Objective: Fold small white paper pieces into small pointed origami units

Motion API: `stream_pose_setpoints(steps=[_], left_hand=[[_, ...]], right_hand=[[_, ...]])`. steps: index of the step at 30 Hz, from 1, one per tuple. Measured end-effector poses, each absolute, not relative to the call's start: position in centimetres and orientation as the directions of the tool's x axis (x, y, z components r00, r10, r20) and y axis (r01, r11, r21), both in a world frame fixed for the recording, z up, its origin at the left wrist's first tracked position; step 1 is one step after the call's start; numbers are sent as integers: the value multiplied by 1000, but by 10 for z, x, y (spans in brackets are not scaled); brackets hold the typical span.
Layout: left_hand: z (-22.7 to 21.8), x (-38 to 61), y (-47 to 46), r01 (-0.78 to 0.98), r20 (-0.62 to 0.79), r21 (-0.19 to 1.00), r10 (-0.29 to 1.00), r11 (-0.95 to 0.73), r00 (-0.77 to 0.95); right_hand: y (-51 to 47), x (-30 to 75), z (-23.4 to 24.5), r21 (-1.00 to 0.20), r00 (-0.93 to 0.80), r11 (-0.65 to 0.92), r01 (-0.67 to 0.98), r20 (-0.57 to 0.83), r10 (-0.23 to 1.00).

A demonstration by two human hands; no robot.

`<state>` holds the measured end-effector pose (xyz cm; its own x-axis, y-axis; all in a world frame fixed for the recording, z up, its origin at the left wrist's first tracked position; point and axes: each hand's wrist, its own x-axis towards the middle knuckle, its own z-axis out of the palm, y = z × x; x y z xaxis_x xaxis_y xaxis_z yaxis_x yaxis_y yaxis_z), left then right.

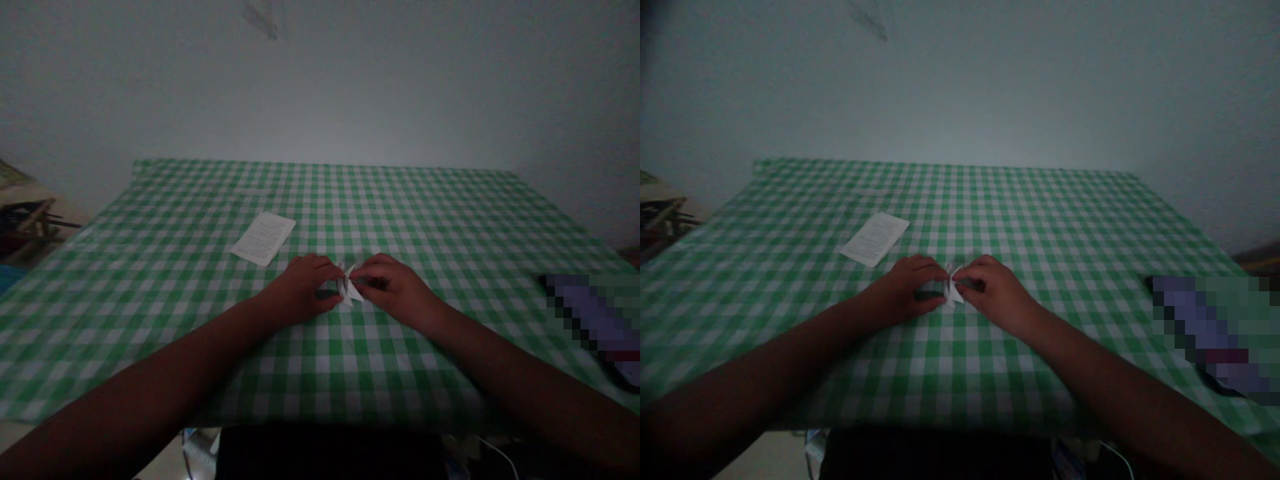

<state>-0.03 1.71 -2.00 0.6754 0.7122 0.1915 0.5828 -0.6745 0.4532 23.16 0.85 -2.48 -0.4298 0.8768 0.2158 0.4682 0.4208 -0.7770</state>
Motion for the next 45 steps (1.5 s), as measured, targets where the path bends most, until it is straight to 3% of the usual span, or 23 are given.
stream_pose_setpoints(steps=[6, 17, 30, 39, 45], left_hand=[[-21, -1, 18, 573, 233, 450, 710, -685, 664], [-25, -3, 19, 563, 258, 467, 714, -682, 651], [-27, -2, 19, 575, 251, 450, 715, -683, 653], [-27, -3, 19, 559, 270, 451, 703, -696, 658], [-27, -3, 19, 559, 268, 452, 703, -696, 659]], right_hand=[[10, 232, -27, -867, -403, 298, 400, 126, 906], [13, 231, -32, -860, -401, 376, 346, 227, 887], [14, 230, -32, -799, -412, 473, 371, 315, 855], [18, 234, -26, -685, -492, 604, 408, 392, 777], [18, 231, -29, -818, -478, 481, 315, 301, 825]])
